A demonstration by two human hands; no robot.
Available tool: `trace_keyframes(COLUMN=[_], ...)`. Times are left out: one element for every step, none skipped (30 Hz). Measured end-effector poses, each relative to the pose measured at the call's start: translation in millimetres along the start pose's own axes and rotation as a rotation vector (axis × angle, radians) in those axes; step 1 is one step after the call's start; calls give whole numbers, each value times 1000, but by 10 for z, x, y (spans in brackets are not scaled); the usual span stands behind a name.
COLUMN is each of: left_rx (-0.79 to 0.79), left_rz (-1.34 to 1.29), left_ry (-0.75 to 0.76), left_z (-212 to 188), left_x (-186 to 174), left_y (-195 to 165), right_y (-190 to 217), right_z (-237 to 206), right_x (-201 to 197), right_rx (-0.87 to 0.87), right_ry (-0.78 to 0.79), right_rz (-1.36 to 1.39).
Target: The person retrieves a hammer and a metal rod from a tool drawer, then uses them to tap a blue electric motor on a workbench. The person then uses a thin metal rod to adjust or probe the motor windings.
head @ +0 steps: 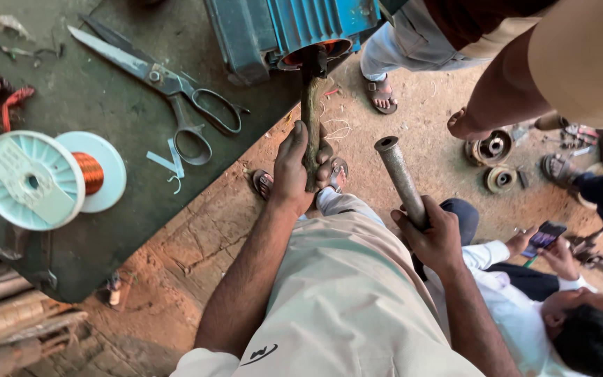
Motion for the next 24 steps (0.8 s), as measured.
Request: trace_keyframes(left_rx=[-3, -6, -11, -17, -22, -25, -28, -29, -28, -26, -23, -24, -31, -42, -26, -9, 15, 1, -7, -11, -16, -30, -23, 4], left_rz=[-38, -76, -85, -94, -104, -112, -119, -124, -138, -152, -166, -169, -169, -167, -153, -141, -130, -125, -120, -112, -60, -9, 53, 63], left_ry=[-3, -5, -15, -23, -30, -40, -47, -52, -59, -67, -76, -82, -92, -100, -103, -99, -91, -113, -120, -130, -154, -180, -181, -152], left_z=[-1, -9, -19, -30, -44, -58, -69, -74, -80, -87, -90, -87, -91, -103, -107, -110, -92, -121, -109, -95, -109, -124, -96, -66], left_x=[8, 19, 22, 28, 41, 56, 75, 96, 117, 135, 145, 155, 155, 151, 144, 146, 154, 127, 123, 118, 95, 78, 81, 123], left_y=[10, 16, 15, 5, -7, -24, -42, -63, -77, -89, -100, -103, -96, -82, -96, -106, -134, -117, -117, -130, -127, -112, -143, -192], right_y=[14, 103, 194, 285, 411, 532, 652, 771, 879, 979, 1024, 1063, 1088, 1153, 1140, 869, 567, 653, 763, 883, 914, 932, 984, 946], right_z=[41, 74, 107, 140, 163, 191, 216, 226, 226, 231, 336, 455, 569, 783, 954, 1194, 1314, 1256, 1202, 1144, 1081, 1008, 966, 1012], right_x=[-31, -101, -173, -239, -326, -425, -487, -564, -630, -679, -659, -575, -473, -146, 104, 339, 588, 578, 558, 519, 484, 431, 355, 319], right_rx=[22, -29, -79, -130, -223, -317, -413, -510, -609, -710, -742, -768, -786, -731, -663, -360, -67, -178, -297, -421, -466, -504, -561, -504], right_ry=[10, -20, -51, -83, -121, -160, -201, -281, -359, -435, -427, -414, -400, -349, -298, -74, 152, 102, 39, -23, -27, -29, -59, -53], right_rz=[-8, -66, -124, -180, -216, -252, -286, -258, -228, -196, -86, 26, 140, -150, -437, -473, -498, -514, -529, -541, -498, -456, -407, -399])
Point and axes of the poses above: each hand's wrist, its own z-axis towards the middle knuckle, its own x-axis out of the palm, y = z × x, the point moved 10 cm from there along z, towards the middle knuckle, and after that the axes turned 8 degrees about x, right-handed, at the moved point
